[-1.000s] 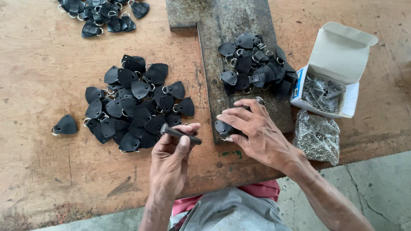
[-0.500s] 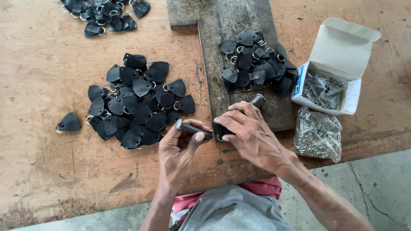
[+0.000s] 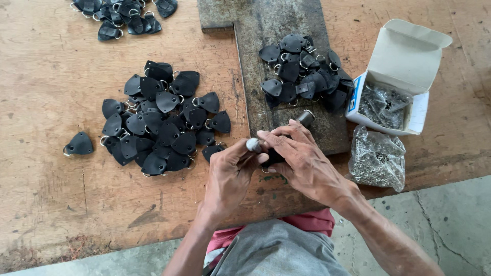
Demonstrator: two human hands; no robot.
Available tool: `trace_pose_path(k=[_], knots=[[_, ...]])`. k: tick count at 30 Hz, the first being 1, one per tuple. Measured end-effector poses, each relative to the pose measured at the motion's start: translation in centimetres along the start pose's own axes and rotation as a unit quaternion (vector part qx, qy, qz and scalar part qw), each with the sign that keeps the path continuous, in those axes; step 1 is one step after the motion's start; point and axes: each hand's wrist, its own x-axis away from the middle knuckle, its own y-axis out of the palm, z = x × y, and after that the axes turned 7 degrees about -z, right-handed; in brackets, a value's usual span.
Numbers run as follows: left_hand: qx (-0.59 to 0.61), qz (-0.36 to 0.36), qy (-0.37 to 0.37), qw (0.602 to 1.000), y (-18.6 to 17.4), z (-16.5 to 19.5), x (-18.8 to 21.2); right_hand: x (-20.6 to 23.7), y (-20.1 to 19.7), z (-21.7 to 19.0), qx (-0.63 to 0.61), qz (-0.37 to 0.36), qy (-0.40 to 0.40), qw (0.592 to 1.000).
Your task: The person attaches metal split rings to black leather pick-shaped keychain blanks. They take a leather piece, thread a split ring through its hole, place it on a metal block, and use a hammer and punch to set the ring, adding finished keychains to a pile.
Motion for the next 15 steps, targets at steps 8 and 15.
trace_pose_path(k=[8,15], knots=[[-0.116,0.016,-0.015,0.993,0.5,-0.3,0.2,2.2,-1.3,-0.3,0.080,0.058,0.128,0.987],[-0.147,0.025,0.063,0.987,0.9,-0.5,0.4,4.4,-0.6,0.5,0.087,0.033,0.261,0.961]])
